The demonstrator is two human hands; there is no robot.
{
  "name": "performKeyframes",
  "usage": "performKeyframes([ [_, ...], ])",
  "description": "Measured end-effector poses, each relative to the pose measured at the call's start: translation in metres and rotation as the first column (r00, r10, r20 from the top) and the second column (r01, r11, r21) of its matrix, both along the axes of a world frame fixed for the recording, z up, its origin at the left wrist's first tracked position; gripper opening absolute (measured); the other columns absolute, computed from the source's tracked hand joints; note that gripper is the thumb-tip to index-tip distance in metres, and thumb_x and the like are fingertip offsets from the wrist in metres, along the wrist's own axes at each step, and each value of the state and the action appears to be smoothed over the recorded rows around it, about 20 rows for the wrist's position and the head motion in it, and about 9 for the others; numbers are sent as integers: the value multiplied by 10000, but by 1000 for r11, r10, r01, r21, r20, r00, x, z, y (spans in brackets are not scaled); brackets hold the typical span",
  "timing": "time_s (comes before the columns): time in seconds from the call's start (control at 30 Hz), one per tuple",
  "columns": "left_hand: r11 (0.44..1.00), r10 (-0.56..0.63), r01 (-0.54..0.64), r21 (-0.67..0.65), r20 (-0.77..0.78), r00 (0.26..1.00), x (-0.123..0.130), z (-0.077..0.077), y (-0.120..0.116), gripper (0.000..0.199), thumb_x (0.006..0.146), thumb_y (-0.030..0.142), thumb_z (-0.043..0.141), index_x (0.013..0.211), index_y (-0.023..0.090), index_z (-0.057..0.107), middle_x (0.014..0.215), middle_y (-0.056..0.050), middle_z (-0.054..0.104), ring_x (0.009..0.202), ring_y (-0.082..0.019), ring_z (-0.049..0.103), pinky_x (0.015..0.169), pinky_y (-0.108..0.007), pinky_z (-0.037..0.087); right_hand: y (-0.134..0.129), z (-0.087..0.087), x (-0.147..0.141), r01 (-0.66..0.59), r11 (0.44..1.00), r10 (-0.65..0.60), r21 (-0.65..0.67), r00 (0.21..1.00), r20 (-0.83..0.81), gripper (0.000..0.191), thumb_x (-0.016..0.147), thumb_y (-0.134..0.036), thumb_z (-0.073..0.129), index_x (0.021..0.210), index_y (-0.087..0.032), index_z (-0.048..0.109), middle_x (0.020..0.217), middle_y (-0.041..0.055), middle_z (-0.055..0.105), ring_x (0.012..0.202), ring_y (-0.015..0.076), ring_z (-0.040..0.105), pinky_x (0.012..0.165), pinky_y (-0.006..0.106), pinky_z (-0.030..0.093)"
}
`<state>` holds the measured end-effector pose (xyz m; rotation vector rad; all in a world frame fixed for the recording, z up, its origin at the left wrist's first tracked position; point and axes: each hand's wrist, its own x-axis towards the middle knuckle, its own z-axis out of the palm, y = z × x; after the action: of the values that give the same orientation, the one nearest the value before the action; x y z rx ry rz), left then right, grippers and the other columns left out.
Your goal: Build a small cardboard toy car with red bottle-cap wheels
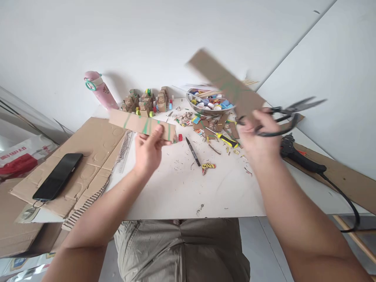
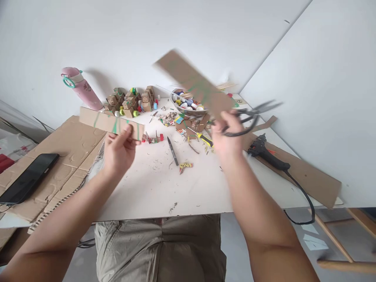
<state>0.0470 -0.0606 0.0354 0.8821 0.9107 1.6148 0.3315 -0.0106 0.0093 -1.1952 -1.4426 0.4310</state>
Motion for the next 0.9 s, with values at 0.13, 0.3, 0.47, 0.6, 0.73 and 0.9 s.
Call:
performKeyframes([
  [0.13,994,111,-111,-5,53,992,-14,-1,22,422,767,240,921,522,200,580,462,97,486,398,-45,560,459,-132,531,24,4,24,123,992,-98,30,898,-430,431,685,-518,788,681,-304,413,647,-40,392,541,168,455,516,343,491],
  [0.3,997,30,-30,-77,8,1000,-11,-10,28,387,714,328,961,571,202,624,490,65,559,439,-101,637,394,-170,459,13,2,-12,50,982,-114,-180,923,-367,334,560,-328,820,685,-292,513,714,-25,583,602,170,560,476,314,497],
  [0.47,997,-38,40,-66,26,999,-11,-9,27,437,770,402,950,602,216,593,484,76,524,406,-108,599,426,-225,467,7,8,-5,32,937,-106,-347,975,-197,379,577,-291,892,629,-283,517,639,-32,574,535,157,518,461,318,458],
  [0.6,988,-136,140,-70,63,989,-11,-4,25,447,896,420,865,632,222,563,497,77,512,378,-83,494,403,-236,403,10,8,23,158,881,-101,-446,984,149,390,705,-325,903,574,-269,540,563,-14,545,494,158,489,516,344,418],
  [0.73,898,-356,384,-216,155,921,-15,5,21,638,1016,525,724,553,218,411,411,83,355,338,-62,339,373,-199,308,10,4,30,392,893,-273,-223,864,423,394,718,-276,887,561,-294,526,498,-11,470,545,213,496,582,370,411],
  [0.9,699,-575,630,-337,259,776,-21,16,14,762,1081,627,532,509,223,232,337,76,172,286,-67,216,332,-188,246,-8,9,-9,244,970,-233,2,921,313,222,783,-345,799,748,-300,584,758,60,718,738,304,701,740,462,568],
])
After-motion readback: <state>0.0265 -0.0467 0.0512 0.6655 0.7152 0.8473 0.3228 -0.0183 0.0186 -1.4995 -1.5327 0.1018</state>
